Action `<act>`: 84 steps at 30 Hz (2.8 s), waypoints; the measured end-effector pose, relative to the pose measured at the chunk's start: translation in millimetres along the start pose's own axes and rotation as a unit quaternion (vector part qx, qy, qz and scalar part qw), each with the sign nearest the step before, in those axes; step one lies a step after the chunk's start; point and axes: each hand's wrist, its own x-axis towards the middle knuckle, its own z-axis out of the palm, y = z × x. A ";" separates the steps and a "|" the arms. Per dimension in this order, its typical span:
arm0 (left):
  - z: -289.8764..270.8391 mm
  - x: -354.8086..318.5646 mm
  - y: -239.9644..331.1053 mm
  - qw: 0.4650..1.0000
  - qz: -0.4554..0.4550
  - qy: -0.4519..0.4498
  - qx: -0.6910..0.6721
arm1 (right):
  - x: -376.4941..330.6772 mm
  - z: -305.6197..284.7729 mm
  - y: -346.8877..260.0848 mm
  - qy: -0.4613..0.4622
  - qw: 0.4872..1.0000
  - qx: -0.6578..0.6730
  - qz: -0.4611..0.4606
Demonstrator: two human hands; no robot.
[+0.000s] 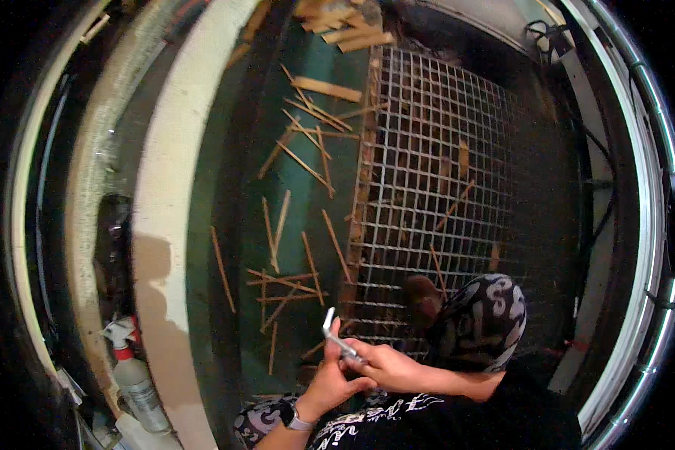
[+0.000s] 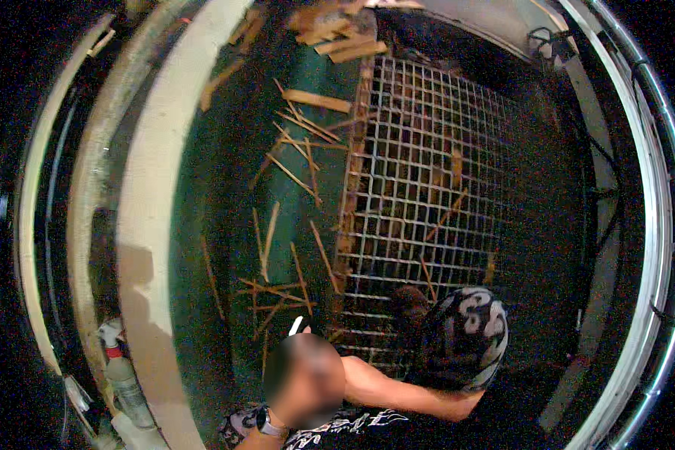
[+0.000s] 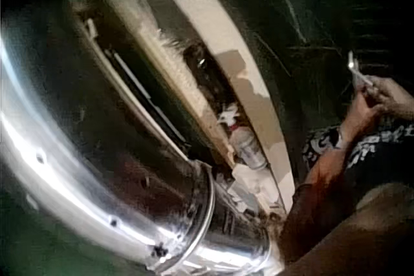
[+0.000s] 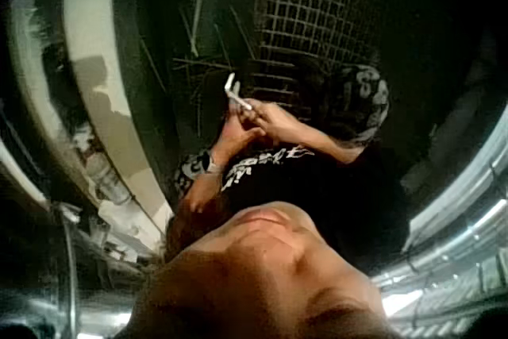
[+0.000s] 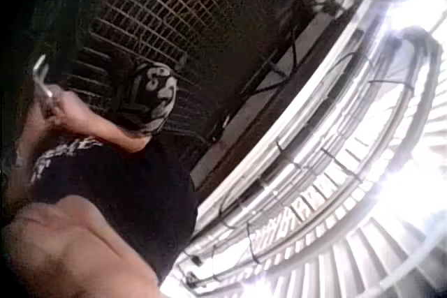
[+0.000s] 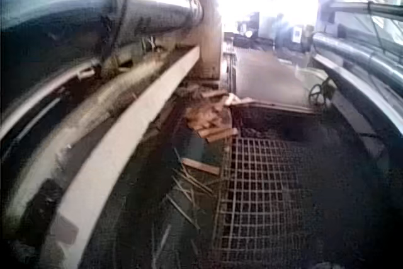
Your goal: The person measures a large curved metal duct using a tape measure and an Allen key. They repeatedly position the tape measure along the duct's surface, mark specific points with the Allen key, and adjust the tape measure to verify dimensions.
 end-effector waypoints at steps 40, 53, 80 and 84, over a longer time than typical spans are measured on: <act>56.3 91.9 550.4 0.944 -0.310 -0.048 -0.097 | -194.2 -300.1 -308.4 0.231 0.937 0.254 0.055; -53.0 348.9 595.9 0.939 -0.278 -0.149 0.136 | -153.3 -537.2 -360.2 0.450 0.870 0.164 0.117; -39.6 590.2 782.2 0.938 -0.262 0.172 0.144 | -74.4 -811.4 -335.3 0.312 0.935 -0.031 0.167; -30.5 581.5 766.9 0.935 -0.256 0.197 0.144 | -66.0 -834.5 -327.8 0.304 0.923 0.008 0.236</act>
